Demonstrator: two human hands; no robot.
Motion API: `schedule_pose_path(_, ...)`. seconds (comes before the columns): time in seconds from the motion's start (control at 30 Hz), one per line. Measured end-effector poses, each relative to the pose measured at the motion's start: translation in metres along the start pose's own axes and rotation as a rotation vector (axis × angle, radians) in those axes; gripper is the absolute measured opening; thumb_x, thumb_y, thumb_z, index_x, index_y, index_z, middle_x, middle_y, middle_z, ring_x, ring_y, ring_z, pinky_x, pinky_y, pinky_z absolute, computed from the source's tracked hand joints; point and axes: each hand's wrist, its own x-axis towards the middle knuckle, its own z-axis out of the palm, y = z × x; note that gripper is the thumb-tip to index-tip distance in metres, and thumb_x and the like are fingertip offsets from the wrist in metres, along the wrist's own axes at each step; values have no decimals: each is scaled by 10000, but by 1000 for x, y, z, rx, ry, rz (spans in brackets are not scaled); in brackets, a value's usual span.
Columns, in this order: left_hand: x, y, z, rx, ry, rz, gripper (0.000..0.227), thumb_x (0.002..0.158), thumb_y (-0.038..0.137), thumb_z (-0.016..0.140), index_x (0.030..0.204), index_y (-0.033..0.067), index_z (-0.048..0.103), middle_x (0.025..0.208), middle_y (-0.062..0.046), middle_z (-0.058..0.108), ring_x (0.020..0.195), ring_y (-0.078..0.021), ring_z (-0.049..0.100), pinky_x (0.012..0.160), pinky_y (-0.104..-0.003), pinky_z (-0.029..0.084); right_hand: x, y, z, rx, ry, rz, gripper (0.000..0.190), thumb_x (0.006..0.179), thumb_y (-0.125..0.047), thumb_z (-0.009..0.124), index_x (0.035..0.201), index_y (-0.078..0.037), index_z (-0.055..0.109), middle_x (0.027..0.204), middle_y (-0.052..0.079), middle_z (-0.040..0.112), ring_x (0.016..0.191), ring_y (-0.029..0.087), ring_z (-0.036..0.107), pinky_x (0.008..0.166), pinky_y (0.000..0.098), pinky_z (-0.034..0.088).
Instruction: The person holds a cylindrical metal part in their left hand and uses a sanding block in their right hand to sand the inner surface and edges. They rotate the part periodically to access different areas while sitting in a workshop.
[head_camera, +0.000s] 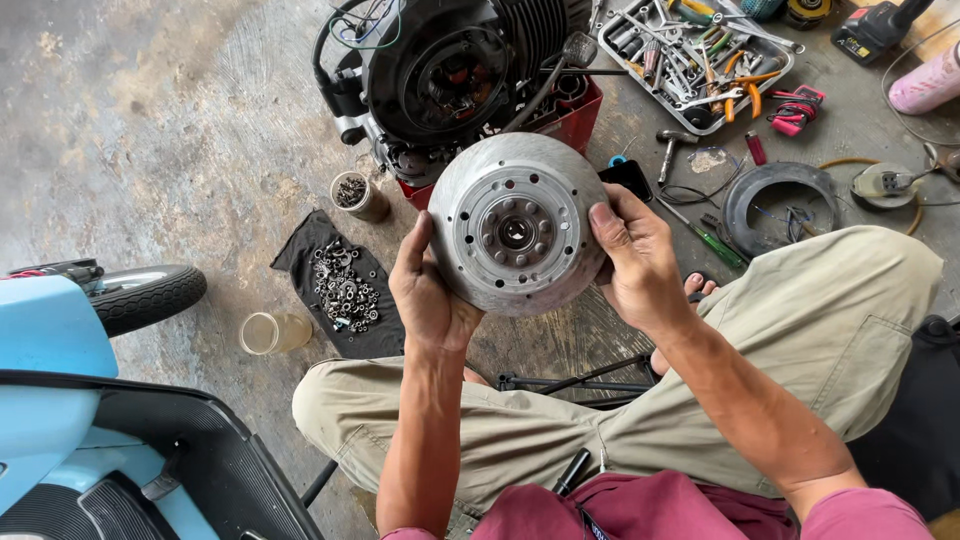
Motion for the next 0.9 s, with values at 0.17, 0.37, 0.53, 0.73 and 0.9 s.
schedule_pose_path(0.17,15,0,-16,94,-161,100,412,930,61,598,1333,-20,563,1122,-332,691,948,-469,733,819,-609,629,6,-8,-1,-171,-138,-70,406,925,-241,709,1253,-18,622,1022,169,691,960,231,670,930,432,582)
schedule_pose_path(0.37,31,-12,-42,469,-254,280,548,980,258,641,1446,14,488,1231,-293,668,1044,-377,719,929,-539,618,4,5,9,-267,-155,-72,593,859,-324,806,1281,15,565,1037,208,641,977,306,630,962,499,528)
schedule_pose_path(0.53,25,-51,-52,204,-164,248,534,1052,448,506,1414,59,555,1260,-251,685,1100,-371,705,964,-564,591,10,14,6,-226,-91,43,605,959,-484,681,1273,17,559,1000,189,614,938,290,624,916,500,536)
schedule_pose_path(0.73,32,-53,-70,43,5,213,437,1013,419,632,1216,35,680,1141,-207,743,1002,-347,747,908,-536,627,20,40,-19,-455,-110,138,493,993,-523,653,1159,-59,666,872,64,614,838,139,599,777,346,535)
schedule_pose_path(0.9,34,-50,-84,213,-92,209,415,1027,340,614,1163,-49,657,1014,-298,735,833,-404,762,765,-552,658,60,85,-57,-700,-127,-235,523,911,-543,816,1017,-43,709,975,172,694,989,304,695,841,428,565)
